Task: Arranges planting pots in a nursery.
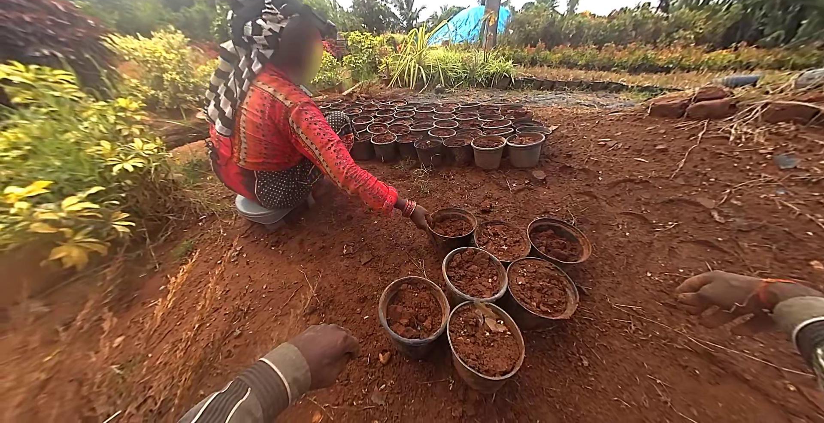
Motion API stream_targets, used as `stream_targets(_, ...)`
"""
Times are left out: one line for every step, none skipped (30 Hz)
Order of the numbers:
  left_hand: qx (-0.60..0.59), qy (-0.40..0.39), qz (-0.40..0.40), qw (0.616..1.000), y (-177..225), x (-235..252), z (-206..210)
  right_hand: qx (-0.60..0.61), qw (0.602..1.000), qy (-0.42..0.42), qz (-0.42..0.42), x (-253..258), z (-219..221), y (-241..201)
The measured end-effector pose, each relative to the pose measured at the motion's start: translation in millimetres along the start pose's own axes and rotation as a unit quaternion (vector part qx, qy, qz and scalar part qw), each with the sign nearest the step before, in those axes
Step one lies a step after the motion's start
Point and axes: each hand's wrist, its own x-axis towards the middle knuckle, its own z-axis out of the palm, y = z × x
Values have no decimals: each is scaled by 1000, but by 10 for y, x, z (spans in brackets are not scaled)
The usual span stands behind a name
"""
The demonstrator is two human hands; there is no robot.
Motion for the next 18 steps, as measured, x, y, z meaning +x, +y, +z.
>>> stream_targets(-2, 0, 0, 1000, 1, 2, -1, 7, 1000, 3, 2, -5, 5, 9)
stream_targets(-3, 1, 1, 1000, 1, 2, -1, 18, 1000, 4, 4, -9, 8, 14)
stream_targets(-3, 1, 2, 1000, -2, 5, 1, 24, 1000, 2, 8, -12, 7, 11)
stream_targets(-2, 2, 3, 1000, -5, 9, 4, 30, 1000, 1, 9, -7, 9, 6)
stream_targets(-2, 3, 3, 1000, -8, 10, 7, 31, 999, 0, 14, -4, 7, 0)
stream_targets(-2, 3, 3, 1000, -9, 10, 7, 25, 1000, -3, 17, -3, -2, -6)
stream_targets(-2, 1, 2, 1000, -7, 10, 3, 25, 1000, -2, 17, -3, -5, -3)
stream_targets(-4, -1, 2, 1000, -5, 10, -2, 30, 999, 3, 13, -2, 0, 7)
stream_targets(-5, -1, 3, 1000, -3, 10, -4, 34, 999, 6, 11, 1, 4, 14)
stream_targets(-5, 1, 4, 1000, -4, 13, -1, 39, 999, 5, 10, 4, 2, 16)
stream_targets(-6, 2, 4, 1000, -5, 15, 2, 38, 999, 4, 7, 3, -1, 19)
stream_targets(-8, 6, 5, 1000, -7, 15, 9, 29, 1000, 3, 5, -3, -6, 23)
stream_targets(-10, 10, 5, 1000, -11, 17, 20, 22, 1000, 5, 3, -5, -9, 31)
stream_targets(-11, 12, 6, 1000, -14, 18, 27, 20, 1000, 4, 1, -7, -4, 43)
stream_targets(-12, 12, 6, 1000, -15, 19, 30, 19, 1000, 9, 1, -6, 10, 50)
stream_targets(-11, 11, 6, 1000, -17, 20, 29, 18, 1000, 12, 1, -5, 21, 50)
stream_targets(-10, 11, 6, 1000, -21, 21, 31, 16, 1000, 11, 1, -4, 24, 47)
stream_targets(-9, 10, 7, 1000, -24, 22, 31, 14, 1000, 6, 3, -4, 19, 40)
